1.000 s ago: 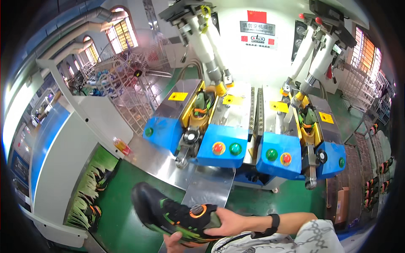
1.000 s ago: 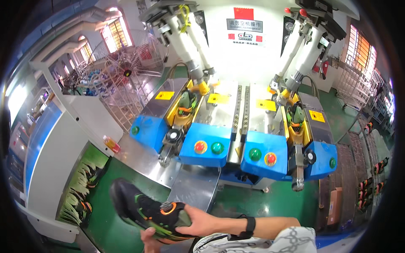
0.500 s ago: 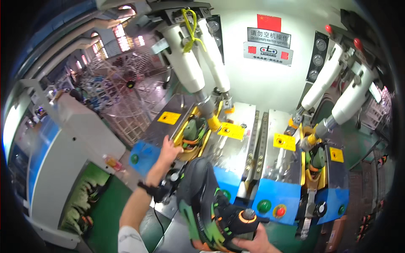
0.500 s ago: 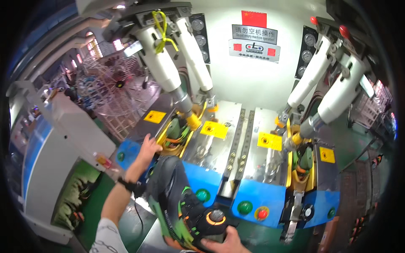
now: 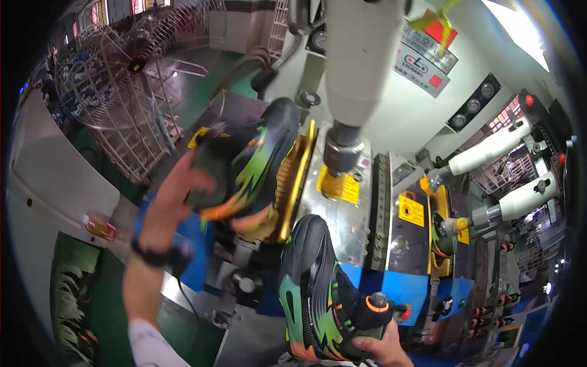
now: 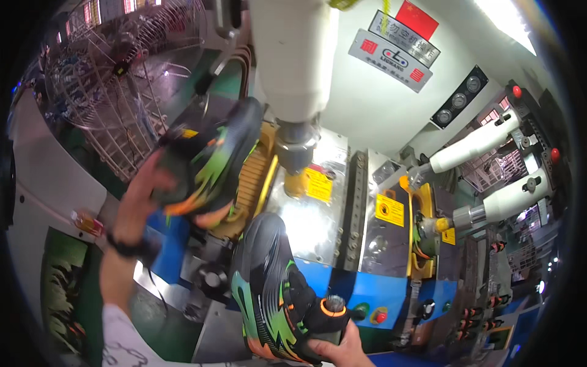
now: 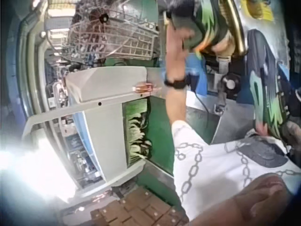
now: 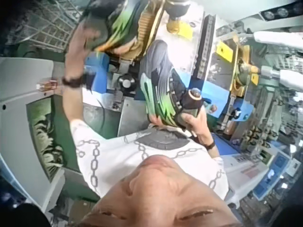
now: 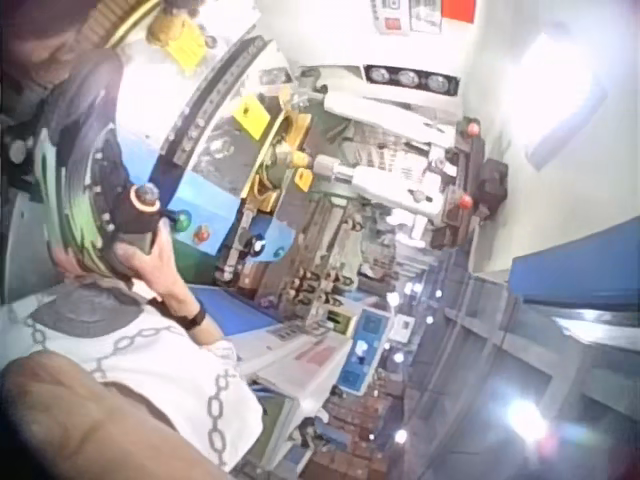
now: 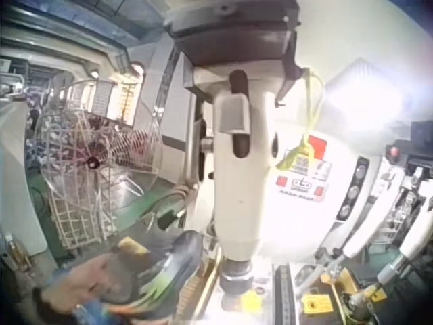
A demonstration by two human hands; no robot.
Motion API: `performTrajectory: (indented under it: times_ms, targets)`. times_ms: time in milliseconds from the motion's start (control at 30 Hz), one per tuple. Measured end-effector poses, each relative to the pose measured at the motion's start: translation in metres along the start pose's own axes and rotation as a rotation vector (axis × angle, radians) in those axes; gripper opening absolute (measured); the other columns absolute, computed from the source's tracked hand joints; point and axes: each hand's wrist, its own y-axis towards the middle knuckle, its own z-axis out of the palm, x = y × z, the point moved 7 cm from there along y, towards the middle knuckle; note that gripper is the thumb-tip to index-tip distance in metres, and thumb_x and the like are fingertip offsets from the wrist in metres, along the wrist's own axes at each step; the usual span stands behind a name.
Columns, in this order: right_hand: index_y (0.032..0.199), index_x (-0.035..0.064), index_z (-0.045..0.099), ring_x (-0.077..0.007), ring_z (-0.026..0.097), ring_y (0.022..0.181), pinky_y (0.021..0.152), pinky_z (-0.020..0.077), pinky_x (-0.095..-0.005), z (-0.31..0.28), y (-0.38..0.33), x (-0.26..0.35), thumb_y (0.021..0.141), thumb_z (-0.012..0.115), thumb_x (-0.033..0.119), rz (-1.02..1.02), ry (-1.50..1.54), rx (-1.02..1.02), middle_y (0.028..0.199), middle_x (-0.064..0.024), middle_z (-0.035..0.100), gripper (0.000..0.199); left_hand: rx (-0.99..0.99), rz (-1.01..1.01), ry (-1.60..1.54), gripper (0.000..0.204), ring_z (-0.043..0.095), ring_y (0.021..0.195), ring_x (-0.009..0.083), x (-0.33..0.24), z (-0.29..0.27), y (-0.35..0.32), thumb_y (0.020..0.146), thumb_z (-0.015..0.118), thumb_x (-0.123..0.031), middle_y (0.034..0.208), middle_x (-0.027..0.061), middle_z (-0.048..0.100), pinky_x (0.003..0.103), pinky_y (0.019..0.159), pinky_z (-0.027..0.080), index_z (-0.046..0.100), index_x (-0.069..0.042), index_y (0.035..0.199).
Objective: Operating industrial pressing machines to attach soles and shape shoe components.
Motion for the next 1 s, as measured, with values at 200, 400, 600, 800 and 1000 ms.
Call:
performTrajectory:
  times_ms: [200, 400, 600, 800, 1000]
  targets:
    - [0.101, 0.0003, 0.06, -0.021, 0.066, 0.085, 0.08, 0.0552, -0.0347, 0.116, 0.148, 0.038, 0.078, 0.06, 0.005, 0.262, 0.31, 0.278, 0.093, -0.0102, 0.066, 0.023, -0.591, 0.941, 1.219, 0.052, 0.055, 0.079, 0.0152, 0.05, -0.164, -0.301, 0.068, 0.061, -0.014, 0.098, 0.0073, 0.057, 0.027, 0.065, 0.049, 0.051, 0.0, 0.117]
    - [0.083, -0.0043, 0.06, -0.0264, 0.063, 0.067, 0.053, 0.0496, -0.039, 0.124, 0.352, 0.063, 0.077, 0.061, 0.008, 0.067, -0.038, -0.068, 0.083, -0.014, 0.063, 0.014, -0.98, 0.271, 0.661, 0.037, 0.059, 0.087, 0.029, 0.105, -0.137, -0.402, 0.072, 0.07, -0.01, 0.104, 0.0195, 0.059, 0.037, 0.079, 0.049, 0.058, 0.002, 0.105]
    - [0.075, -0.0002, 0.058, -0.0237, 0.054, 0.063, 0.054, 0.0438, -0.0387, 0.164, 0.347, 0.078, 0.072, 0.063, 0.011, 0.015, -0.271, -0.163, 0.072, -0.0088, 0.056, 0.013, -1.314, -0.369, -0.108, 0.032, 0.06, 0.095, 0.0347, 0.225, -0.122, -0.55, 0.071, 0.066, -0.003, 0.103, 0.0241, 0.062, 0.041, 0.089, 0.047, 0.061, 0.003, 0.102]
    - [0.101, -0.0037, 0.044, -0.0414, 0.061, 0.088, 0.076, 0.0513, -0.0472, 0.193, 0.338, 0.054, 0.068, 0.065, 0.011, -0.49, -0.63, -0.553, 0.096, -0.0267, 0.056, 0.042, -1.056, -0.735, 0.008, 0.055, 0.052, 0.109, 0.042, 0.223, -0.035, -0.506, 0.073, 0.072, -0.023, 0.123, 0.0222, 0.054, 0.049, 0.091, 0.042, 0.054, 0.001, 0.119]
    - [0.106, -0.0101, 0.042, -0.0447, 0.058, 0.1, 0.088, 0.0479, -0.0439, 0.187, 0.335, 0.033, 0.072, 0.059, 0.012, -0.353, -0.602, -0.533, 0.104, -0.0315, 0.057, 0.044, -0.902, -0.267, 0.273, 0.074, 0.055, 0.106, 0.0345, 0.296, -0.024, -0.509, 0.077, 0.073, -0.036, 0.125, 0.0238, 0.052, 0.05, 0.093, 0.04, 0.044, 0.004, 0.131]
